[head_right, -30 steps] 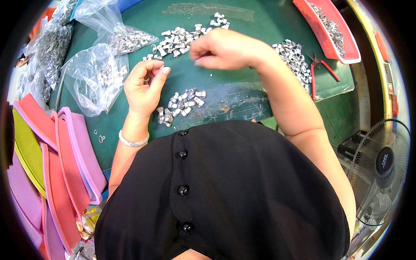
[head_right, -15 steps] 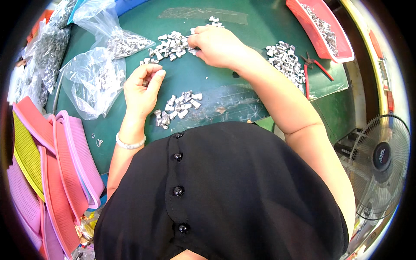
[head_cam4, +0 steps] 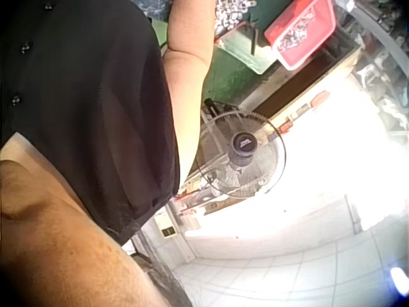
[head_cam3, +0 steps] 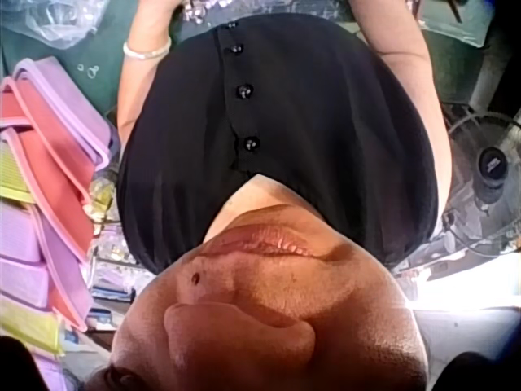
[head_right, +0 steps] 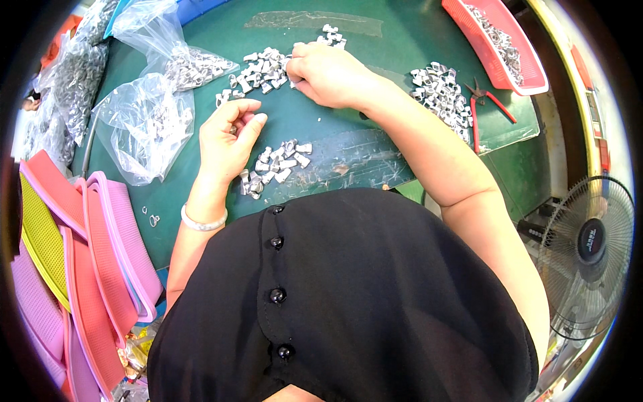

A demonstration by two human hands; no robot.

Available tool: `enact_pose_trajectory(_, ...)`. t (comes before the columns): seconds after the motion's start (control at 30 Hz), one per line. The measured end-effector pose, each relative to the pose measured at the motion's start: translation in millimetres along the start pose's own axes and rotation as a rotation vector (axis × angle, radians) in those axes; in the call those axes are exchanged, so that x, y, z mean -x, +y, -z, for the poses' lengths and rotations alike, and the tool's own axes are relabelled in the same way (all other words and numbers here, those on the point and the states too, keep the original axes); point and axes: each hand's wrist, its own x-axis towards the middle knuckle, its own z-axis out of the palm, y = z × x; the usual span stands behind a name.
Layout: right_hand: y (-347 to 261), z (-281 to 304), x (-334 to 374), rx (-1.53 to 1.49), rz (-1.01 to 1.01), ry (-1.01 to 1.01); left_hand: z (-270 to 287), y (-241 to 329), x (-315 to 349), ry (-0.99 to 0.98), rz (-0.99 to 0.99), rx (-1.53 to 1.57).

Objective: The person repeatedly picks up small silver metal components and a small ring from a green work surface, then joins them by hand. The person places the assembled units back on the table and continues the process with additional parts from nearby plastic bags and trays.

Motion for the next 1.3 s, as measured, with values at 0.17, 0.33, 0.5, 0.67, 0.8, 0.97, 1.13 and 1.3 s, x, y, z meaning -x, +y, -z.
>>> enact_pose_trajectory(0.17, -11, 10, -2, -0.358, -0.124, -0.142, -3, 4, 0, -0.017, 0.013, -0.005)
enact_pose_trajectory(0.33, -28, 14, -5, -0.854, -0.292, -0.307, -8, 3, 0, -0.032, -0.115, -0.017)
enact_pose_trajectory(0.5, -29, 9, -3, -0.906, -0.285, -0.232, -7, 4, 0, -0.003, -0.13, -0.012)
enact_pose_trajectory(0.67, -31, 10, -2, -0.99, -0.287, -0.215, -6, 9, 1, 0.017, -0.135, -0.026)
enact_pose_trajectory(0.8, -27, 1, 0, -1.043, -0.263, -0.209, -5, 10, 0, 0.02, -0.178, -0.094)
enact_pose_trajectory(0.97, -24, -5, 2, -1.057, -0.252, -0.221, -5, 9, 1, 0.018, -0.178, -0.076)
enact_pose_trajectory(1.13, -23, -4, 2, -1.046, -0.227, -0.256, -5, 8, 1, 0.019, -0.186, -0.084)
enact_pose_trajectory(1.3, -25, -3, 2, -1.071, -0.245, -0.273, -4, 8, 1, 0.019, -0.176, -0.079)
